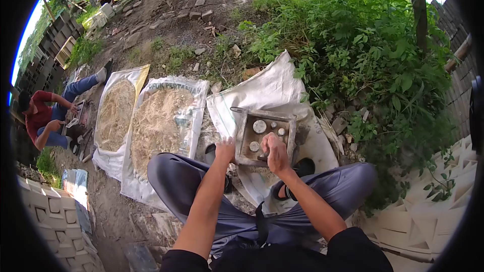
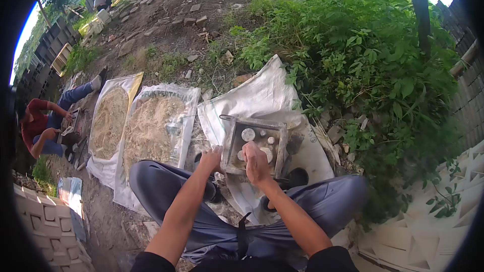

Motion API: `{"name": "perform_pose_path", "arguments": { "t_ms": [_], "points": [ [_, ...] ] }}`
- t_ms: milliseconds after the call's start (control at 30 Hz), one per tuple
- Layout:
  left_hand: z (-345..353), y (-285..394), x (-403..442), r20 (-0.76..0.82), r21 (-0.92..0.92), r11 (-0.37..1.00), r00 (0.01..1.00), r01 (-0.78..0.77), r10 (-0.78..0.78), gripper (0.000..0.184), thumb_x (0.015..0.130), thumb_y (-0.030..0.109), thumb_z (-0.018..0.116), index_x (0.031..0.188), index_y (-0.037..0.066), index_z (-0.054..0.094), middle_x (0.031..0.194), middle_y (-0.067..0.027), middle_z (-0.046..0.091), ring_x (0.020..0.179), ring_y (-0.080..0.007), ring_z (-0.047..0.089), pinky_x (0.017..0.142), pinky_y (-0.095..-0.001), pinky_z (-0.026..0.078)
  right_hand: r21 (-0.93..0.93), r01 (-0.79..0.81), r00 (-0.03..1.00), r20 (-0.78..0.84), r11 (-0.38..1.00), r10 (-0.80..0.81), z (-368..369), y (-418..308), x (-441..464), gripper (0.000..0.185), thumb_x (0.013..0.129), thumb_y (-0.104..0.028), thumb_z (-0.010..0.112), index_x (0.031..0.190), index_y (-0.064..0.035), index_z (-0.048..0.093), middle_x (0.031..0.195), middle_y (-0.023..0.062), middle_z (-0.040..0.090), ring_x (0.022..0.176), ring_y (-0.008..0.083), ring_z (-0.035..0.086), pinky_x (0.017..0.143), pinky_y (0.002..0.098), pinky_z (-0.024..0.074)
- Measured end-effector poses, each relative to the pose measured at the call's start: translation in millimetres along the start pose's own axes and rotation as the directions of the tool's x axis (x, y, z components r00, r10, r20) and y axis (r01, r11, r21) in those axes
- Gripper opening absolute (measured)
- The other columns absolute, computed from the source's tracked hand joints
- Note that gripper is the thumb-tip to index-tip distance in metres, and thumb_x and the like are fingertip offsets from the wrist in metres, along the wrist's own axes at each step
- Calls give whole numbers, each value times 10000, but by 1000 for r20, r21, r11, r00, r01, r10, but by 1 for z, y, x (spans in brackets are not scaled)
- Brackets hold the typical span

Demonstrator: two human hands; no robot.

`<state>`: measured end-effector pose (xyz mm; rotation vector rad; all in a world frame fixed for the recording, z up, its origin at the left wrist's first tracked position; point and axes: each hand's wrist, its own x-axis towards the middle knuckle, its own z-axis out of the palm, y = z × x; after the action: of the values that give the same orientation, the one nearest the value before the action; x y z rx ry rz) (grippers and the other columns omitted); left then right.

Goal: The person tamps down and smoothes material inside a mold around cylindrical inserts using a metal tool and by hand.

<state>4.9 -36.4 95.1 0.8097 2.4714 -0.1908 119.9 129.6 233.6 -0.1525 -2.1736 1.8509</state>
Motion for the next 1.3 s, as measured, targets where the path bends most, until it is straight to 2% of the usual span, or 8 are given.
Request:
{"name": "perform_pose_path", "arguments": {
  "t_ms": [133,600,700,767,933,1033,1200,1300],
  "points": [
    [14,-6,1,19,-83,997,1000,-7,9,1431,454,543,895,1529,92,66,1573,-28,253,1302,-270,473,1037,-562,373,77,-31,999,-7,997,31,3,34,2,441,1027,-375,269,773,-48,422,705,42,439,654,126,402,638,279,358],
    [9,7,8,-75,-7,1000,997,-26,25,1437,445,462,902,1540,135,30,1512,27,379,1158,-227,592,972,-481,416,111,-58,998,-27,992,62,28,13,15,438,1038,-361,255,779,-43,409,701,32,395,649,127,378,608,279,341],
    [0,8,20,-127,48,999,992,-21,27,1267,590,406,856,1543,144,64,1480,42,430,1140,-218,602,969,-470,404,153,14,1000,2,988,-15,29,32,19,429,1038,-346,260,775,-42,413,705,32,400,653,122,382,604,273,339],
    [7,10,15,-135,25,1000,991,-6,9,1051,739,336,760,1541,143,108,1442,50,476,1125,-212,611,971,-467,405,202,-66,995,-61,977,80,32,23,24,419,1035,-330,268,765,-44,410,706,31,406,645,124,387,597,279,343],
    [15,9,15,-194,17,1000,981,-7,10,873,831,252,652,1541,175,149,1440,59,478,1085,-195,633,953,-445,430,16,68,998,4,998,-68,49,29,10,445,1034,-381,247,788,-53,421,701,30,418,662,124,395,648,276,355],
    [20,4,20,-274,-46,998,962,-39,25,869,818,246,660,1532,141,177,1395,50,524,1075,-193,635,945,-442,437,70,-84,996,-22,994,85,53,18,23,453,1033,-383,243,782,-52,425,704,31,419,663,122,393,644,273,356],
    [16,-1,14,-255,-96,993,966,-63,37,1095,633,274,815,1527,151,197,1382,23,538,910,-222,686,786,-377,522,-7,32,999,15,999,-32,58,24,15,455,1040,-390,240,813,-46,434,714,25,427,659,117,399,644,270,360],
    [10,1,9,-221,-125,989,974,-80,51,1119,629,301,819,1531,140,176,1384,25,536,950,-214,677,812,-381,516,51,-23,999,-41,998,25,47,20,29,442,1042,-339,253,781,-36,442,667,46,406,605,146,400,582,306,357]
  ]
}}
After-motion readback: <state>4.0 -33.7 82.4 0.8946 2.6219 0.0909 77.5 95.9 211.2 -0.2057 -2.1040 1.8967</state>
